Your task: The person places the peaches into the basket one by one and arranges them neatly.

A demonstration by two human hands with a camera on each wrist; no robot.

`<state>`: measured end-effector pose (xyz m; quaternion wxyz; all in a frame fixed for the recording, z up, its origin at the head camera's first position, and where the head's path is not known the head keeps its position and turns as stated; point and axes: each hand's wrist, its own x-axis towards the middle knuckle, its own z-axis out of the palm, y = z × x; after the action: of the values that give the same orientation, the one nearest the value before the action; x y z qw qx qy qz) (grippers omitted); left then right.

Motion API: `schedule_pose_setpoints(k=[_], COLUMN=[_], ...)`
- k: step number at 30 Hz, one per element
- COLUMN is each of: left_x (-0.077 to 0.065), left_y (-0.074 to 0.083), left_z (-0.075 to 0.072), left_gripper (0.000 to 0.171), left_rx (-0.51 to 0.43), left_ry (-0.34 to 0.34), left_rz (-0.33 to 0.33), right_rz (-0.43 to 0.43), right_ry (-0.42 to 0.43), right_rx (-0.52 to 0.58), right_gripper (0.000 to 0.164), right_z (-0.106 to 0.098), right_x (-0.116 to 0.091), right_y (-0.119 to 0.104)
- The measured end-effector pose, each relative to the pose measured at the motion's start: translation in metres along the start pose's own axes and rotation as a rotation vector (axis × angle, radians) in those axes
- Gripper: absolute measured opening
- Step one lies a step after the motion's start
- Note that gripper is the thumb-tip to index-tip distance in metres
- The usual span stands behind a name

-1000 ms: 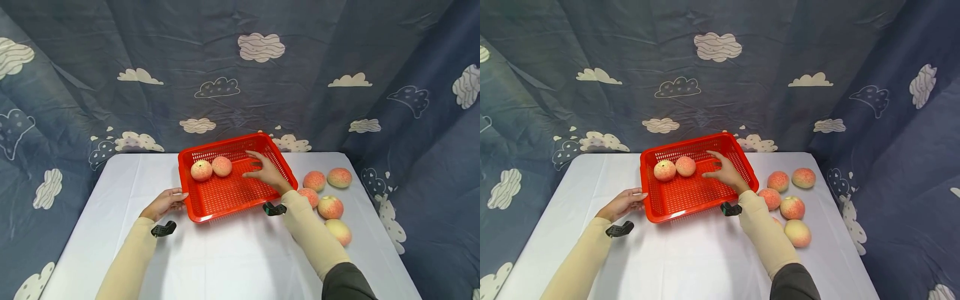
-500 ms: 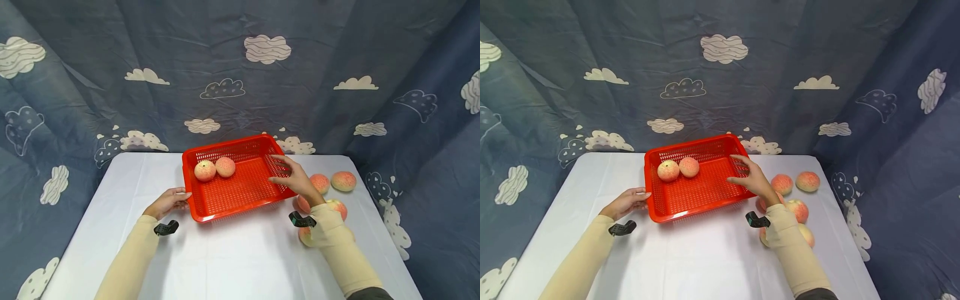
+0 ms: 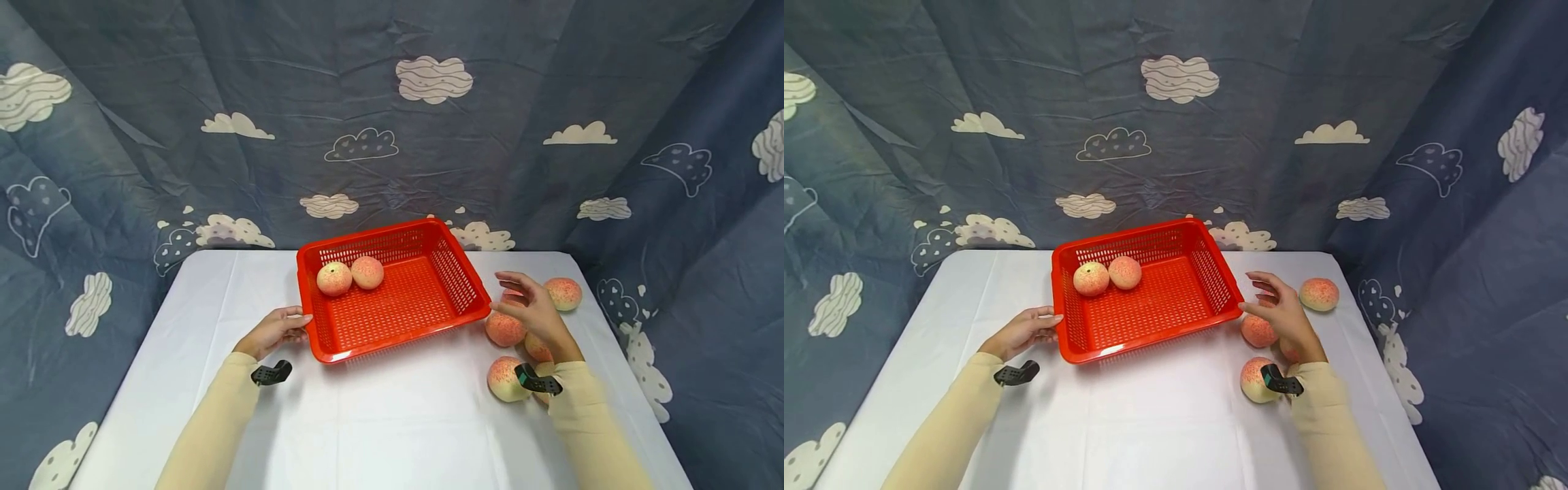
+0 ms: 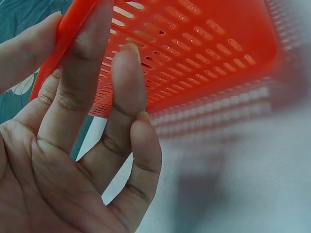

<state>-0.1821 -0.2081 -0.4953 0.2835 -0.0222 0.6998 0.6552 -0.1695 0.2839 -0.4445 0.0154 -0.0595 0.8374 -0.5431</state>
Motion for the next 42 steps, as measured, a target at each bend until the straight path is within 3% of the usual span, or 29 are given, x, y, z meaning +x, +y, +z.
schedule_pose_setpoints(k=[13,21,31,42], left_x=[-0.005,-0.006,-0.003,-0.002], left_y=[-0.001,0.0,0.003,0.002], left_z=[-0.002,0.001,0.001,0.001], left_gripper=[0.015,0.011,0.011,0.012], left_rx=[0.007,0.003,0.006,0.001], left_ry=[0.009,0.014,0.003,0.008], left_rz=[-0.002,-0.009,-0.005,-0.021], right_rz=[0.013,0.088,0.164,0.102], right_ry=[0.105,0.156,0.304,0.415], right_rx=[0.026,-0.018,-0.04,-0.098], right_gripper=[0.06,0.062,0.058,0.044], right_z=[-0.032,-0.041,-0.043,-0.044], right_x=[-0.034,-0.051,-0.06,-0.059], right_y=[0.042,0.074,0.084,0.122])
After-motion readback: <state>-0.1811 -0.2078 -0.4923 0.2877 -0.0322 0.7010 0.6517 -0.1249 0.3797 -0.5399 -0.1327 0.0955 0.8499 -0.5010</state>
